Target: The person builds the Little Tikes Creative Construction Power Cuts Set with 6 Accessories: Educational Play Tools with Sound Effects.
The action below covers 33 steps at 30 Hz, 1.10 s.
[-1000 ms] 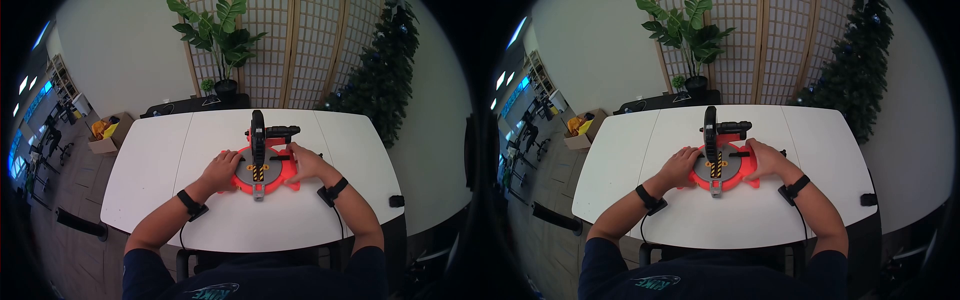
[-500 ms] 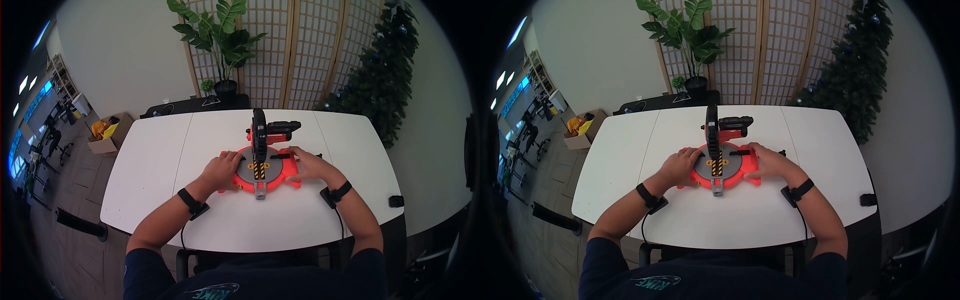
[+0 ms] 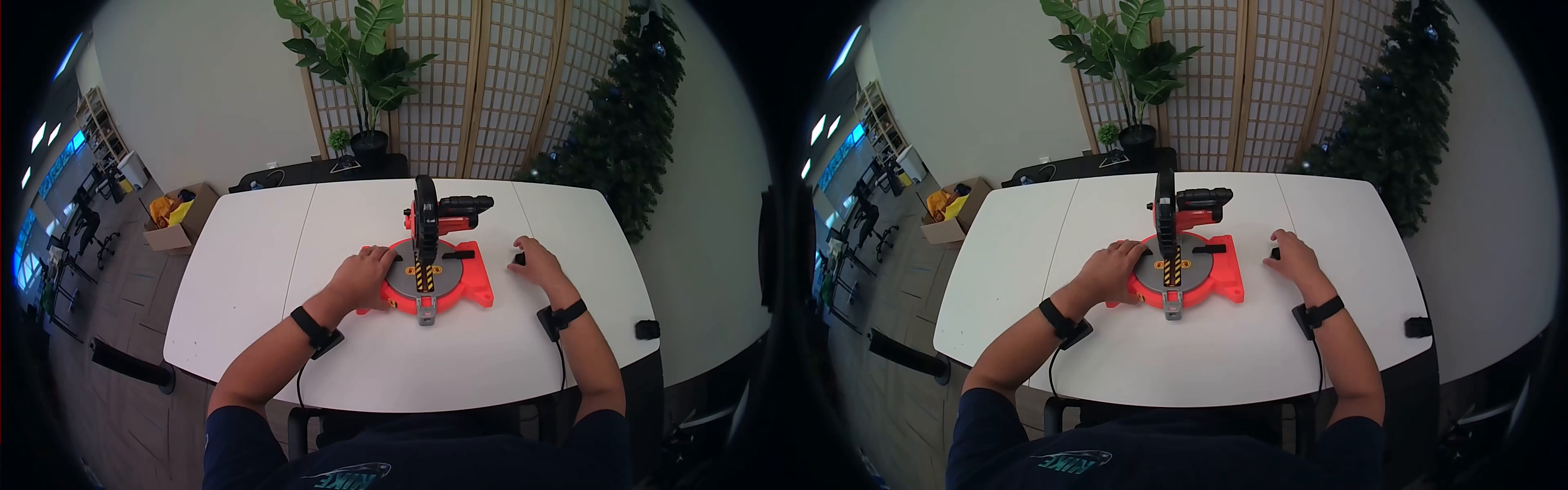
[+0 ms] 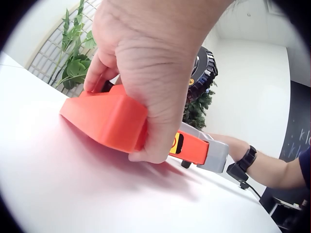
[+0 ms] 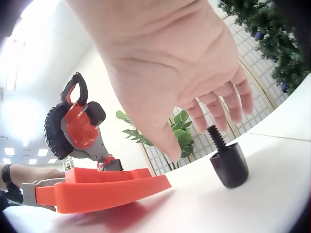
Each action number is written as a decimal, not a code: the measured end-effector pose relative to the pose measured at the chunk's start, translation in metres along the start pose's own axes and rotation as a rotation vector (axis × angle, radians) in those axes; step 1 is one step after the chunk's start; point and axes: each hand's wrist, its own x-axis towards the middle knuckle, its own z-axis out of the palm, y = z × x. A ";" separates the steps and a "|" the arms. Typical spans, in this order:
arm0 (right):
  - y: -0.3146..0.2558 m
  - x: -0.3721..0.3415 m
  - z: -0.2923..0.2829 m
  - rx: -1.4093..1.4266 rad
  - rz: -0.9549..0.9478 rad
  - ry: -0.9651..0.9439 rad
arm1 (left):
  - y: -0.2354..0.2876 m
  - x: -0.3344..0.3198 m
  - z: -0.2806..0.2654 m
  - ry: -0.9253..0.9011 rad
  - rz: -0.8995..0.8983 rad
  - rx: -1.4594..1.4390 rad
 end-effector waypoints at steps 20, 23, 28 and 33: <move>-0.071 -0.049 -0.047 0.486 -0.193 -0.016 | 0.002 0.003 0.000 0.019 -0.023 0.010; -0.085 -0.061 -0.046 0.603 -0.191 -0.123 | 0.002 0.004 -0.002 0.020 -0.026 0.004; -0.103 -0.076 -0.032 0.872 -0.193 -0.469 | 0.002 0.005 -0.001 0.020 -0.034 0.009; -0.111 -0.084 -0.009 0.938 -0.155 -0.715 | 0.002 0.006 -0.003 0.015 -0.039 -0.007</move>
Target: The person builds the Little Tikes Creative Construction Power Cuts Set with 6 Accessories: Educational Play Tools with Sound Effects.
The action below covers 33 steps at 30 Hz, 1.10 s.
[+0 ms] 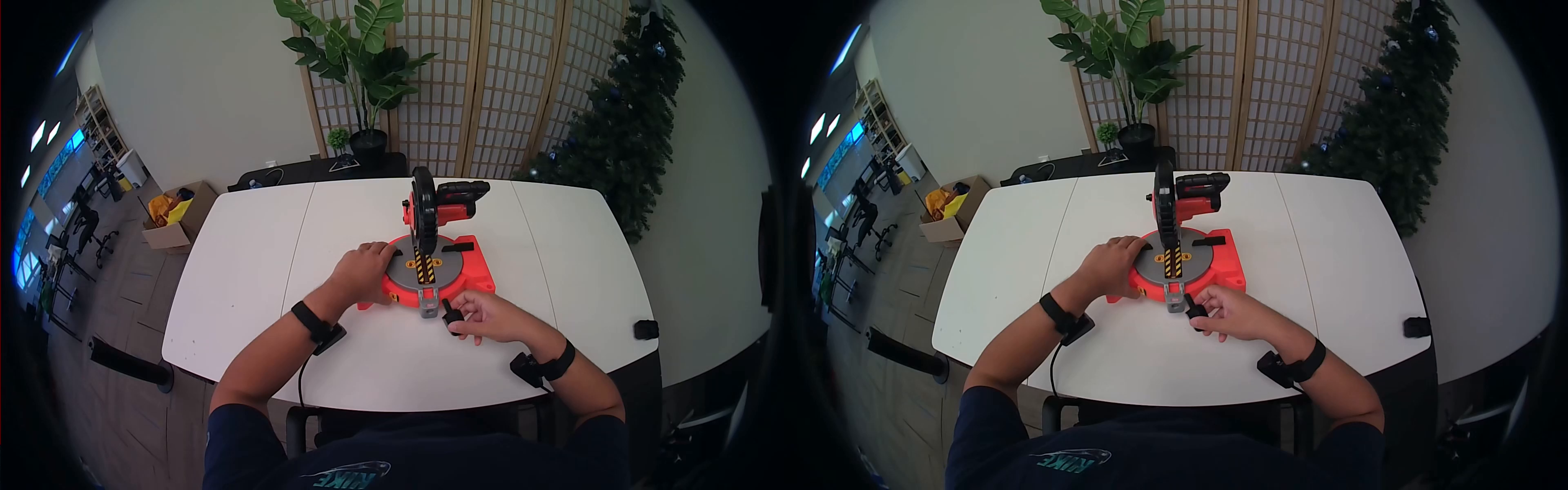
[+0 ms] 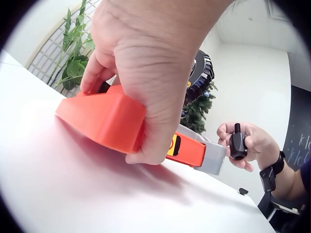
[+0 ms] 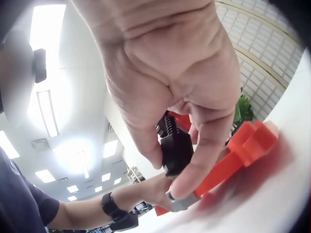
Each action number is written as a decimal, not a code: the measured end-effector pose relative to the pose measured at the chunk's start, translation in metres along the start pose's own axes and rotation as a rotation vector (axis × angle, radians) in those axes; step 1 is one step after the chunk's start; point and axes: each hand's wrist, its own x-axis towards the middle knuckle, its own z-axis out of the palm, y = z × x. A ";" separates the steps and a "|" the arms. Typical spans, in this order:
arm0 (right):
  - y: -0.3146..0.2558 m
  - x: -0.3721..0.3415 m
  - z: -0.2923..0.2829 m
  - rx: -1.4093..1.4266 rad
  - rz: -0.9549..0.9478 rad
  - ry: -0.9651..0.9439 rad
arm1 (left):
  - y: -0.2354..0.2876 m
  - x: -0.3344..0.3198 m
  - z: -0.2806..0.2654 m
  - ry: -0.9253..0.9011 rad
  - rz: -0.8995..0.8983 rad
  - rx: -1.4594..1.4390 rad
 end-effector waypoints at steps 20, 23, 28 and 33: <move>0.015 0.015 0.025 0.648 0.164 -0.142 | 0.003 0.003 -0.007 -0.022 -0.020 -0.022; 0.018 0.017 0.029 0.730 0.158 -0.124 | 0.002 0.003 -0.005 -0.016 -0.014 -0.026; 0.023 0.019 0.029 0.886 0.168 -0.142 | 0.001 0.004 -0.003 0.014 0.003 -0.028; 0.035 0.025 0.027 1.001 0.141 -0.206 | 0.004 0.003 -0.006 -0.017 -0.023 -0.033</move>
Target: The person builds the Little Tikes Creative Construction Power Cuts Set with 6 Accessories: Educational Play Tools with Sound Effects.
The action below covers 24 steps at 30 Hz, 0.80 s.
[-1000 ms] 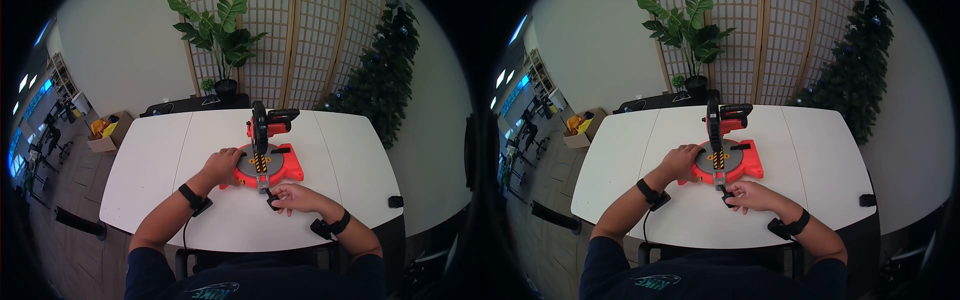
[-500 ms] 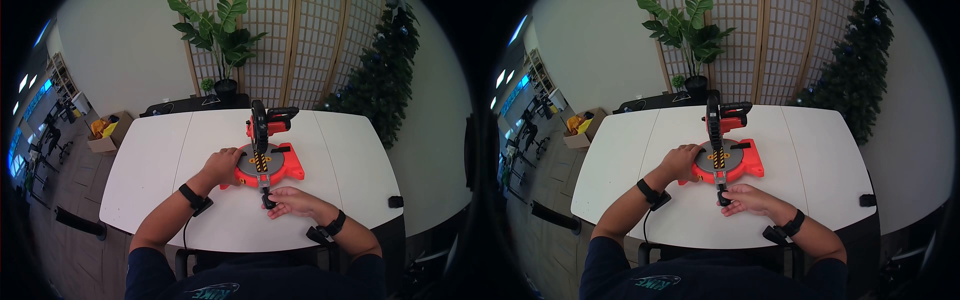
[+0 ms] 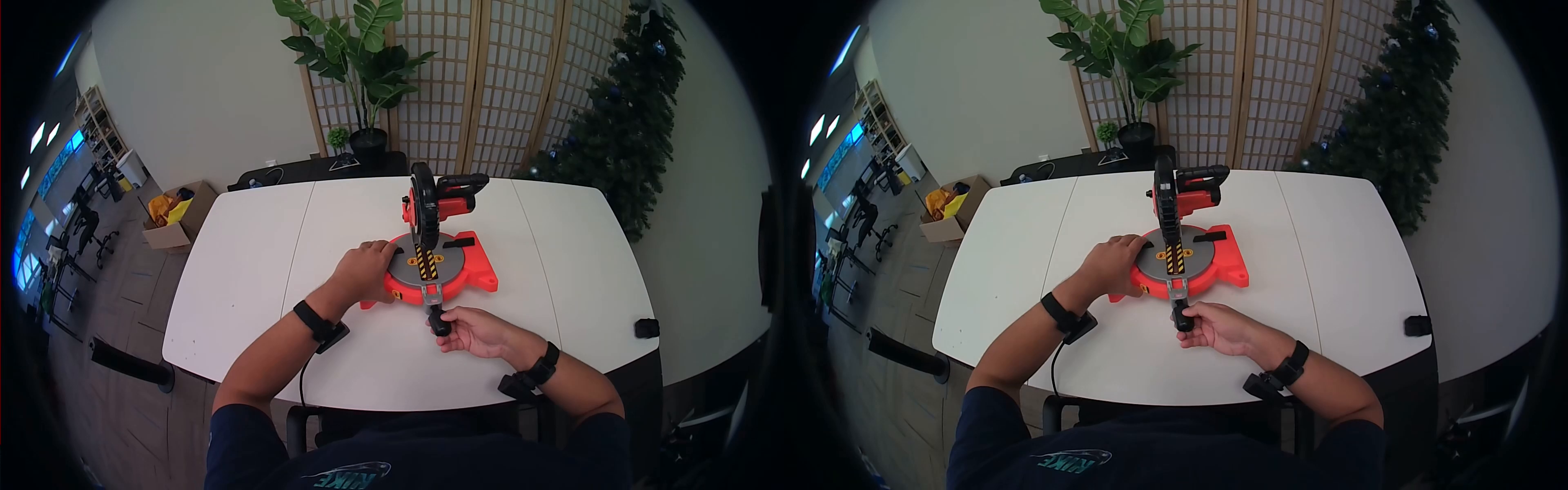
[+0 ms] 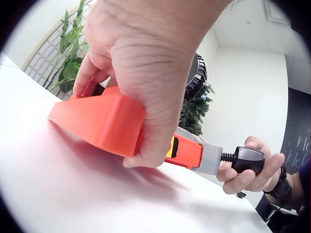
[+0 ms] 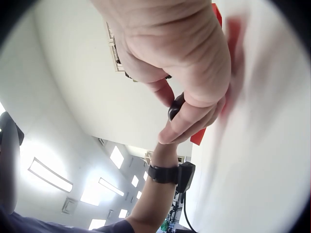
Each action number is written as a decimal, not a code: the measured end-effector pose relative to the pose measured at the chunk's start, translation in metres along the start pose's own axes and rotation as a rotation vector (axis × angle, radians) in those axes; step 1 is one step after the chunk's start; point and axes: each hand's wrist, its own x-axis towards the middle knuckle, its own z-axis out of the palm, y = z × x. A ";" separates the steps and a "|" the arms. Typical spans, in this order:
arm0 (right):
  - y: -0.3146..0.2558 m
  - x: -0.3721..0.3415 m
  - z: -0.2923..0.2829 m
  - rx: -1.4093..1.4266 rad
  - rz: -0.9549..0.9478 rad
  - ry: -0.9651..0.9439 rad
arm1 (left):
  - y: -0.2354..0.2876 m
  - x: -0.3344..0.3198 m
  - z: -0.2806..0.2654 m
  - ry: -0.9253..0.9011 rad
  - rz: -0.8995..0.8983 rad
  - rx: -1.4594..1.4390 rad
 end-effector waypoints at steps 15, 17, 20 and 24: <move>0.002 -0.001 0.003 -0.160 -0.006 0.145 | 0.000 0.001 0.004 -0.008 -0.003 0.006; -0.004 -0.004 0.006 -0.190 0.017 0.122 | 0.000 0.002 0.004 -0.012 -0.004 0.011; -0.008 -0.005 0.004 -0.132 0.019 0.035 | 0.000 0.002 0.003 -0.009 -0.001 0.010; -0.005 -0.004 0.017 -0.144 0.014 0.119 | -0.001 0.002 0.005 0.005 0.012 0.008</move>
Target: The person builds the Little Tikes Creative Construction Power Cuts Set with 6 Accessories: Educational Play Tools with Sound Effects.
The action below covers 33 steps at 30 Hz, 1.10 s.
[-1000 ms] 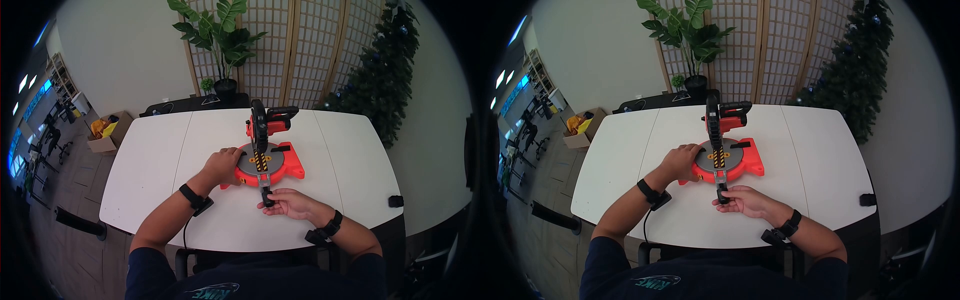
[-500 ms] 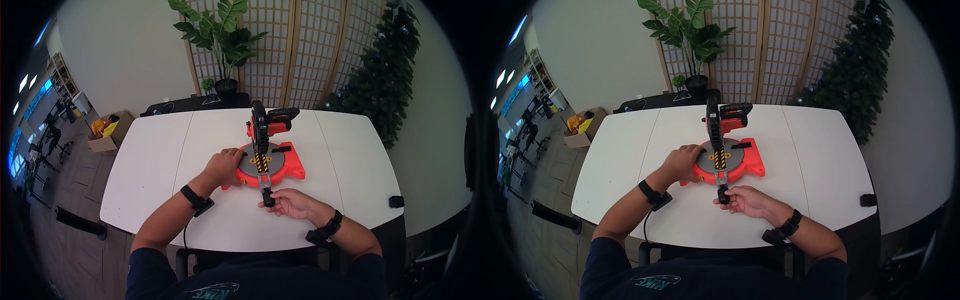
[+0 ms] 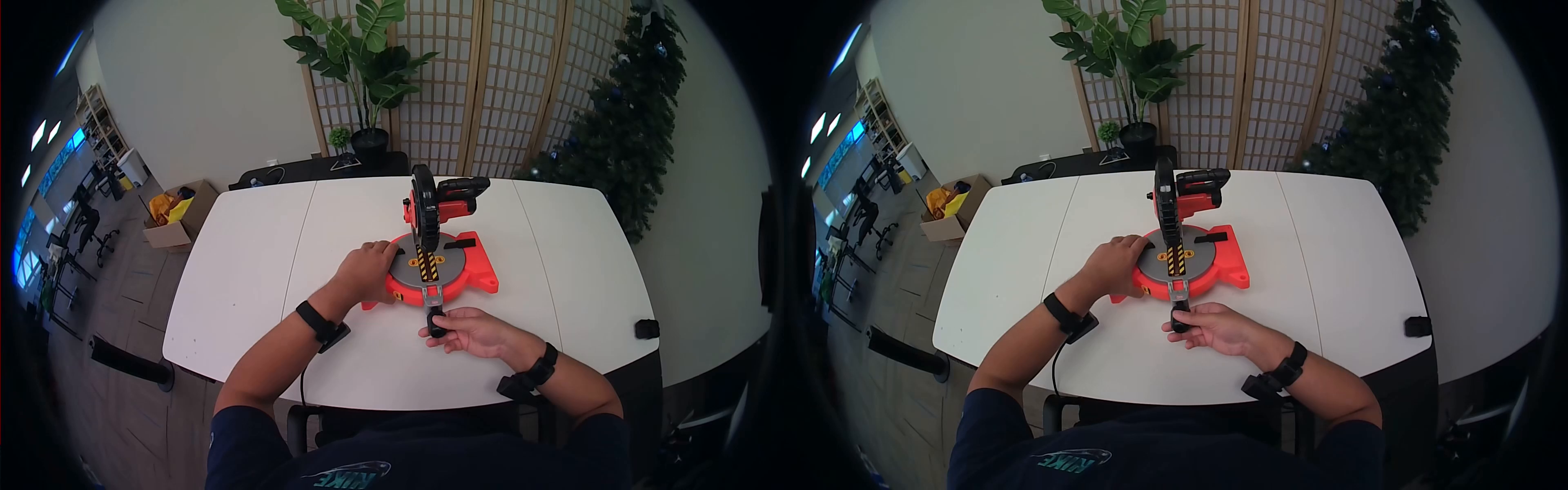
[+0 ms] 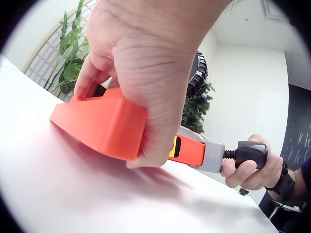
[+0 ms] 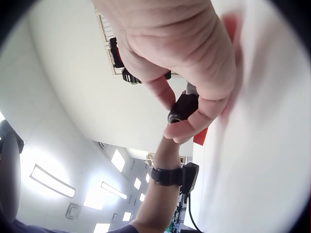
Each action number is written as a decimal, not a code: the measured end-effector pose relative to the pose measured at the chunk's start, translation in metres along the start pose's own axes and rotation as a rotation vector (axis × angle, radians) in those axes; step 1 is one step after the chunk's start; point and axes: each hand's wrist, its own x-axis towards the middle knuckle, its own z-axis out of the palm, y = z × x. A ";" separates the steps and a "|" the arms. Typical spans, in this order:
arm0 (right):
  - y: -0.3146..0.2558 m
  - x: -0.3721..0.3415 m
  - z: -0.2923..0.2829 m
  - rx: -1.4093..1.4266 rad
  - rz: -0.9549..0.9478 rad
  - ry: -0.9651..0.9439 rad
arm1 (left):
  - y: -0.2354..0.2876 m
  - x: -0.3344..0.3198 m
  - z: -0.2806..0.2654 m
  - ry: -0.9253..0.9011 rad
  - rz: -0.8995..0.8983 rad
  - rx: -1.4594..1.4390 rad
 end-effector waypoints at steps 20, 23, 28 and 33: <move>0.002 0.003 -0.005 0.038 0.007 -0.066 | -0.002 0.001 0.002 0.001 0.006 -0.010; 0.002 0.002 -0.007 0.048 0.002 -0.086 | -0.001 0.001 -0.001 -0.012 -0.002 -0.006; 0.002 -0.001 -0.010 0.003 -0.001 -0.057 | -0.002 0.001 0.000 -0.003 0.002 -0.021; 0.000 0.000 -0.011 0.062 0.022 -0.075 | -0.002 0.001 0.000 -0.003 0.002 -0.019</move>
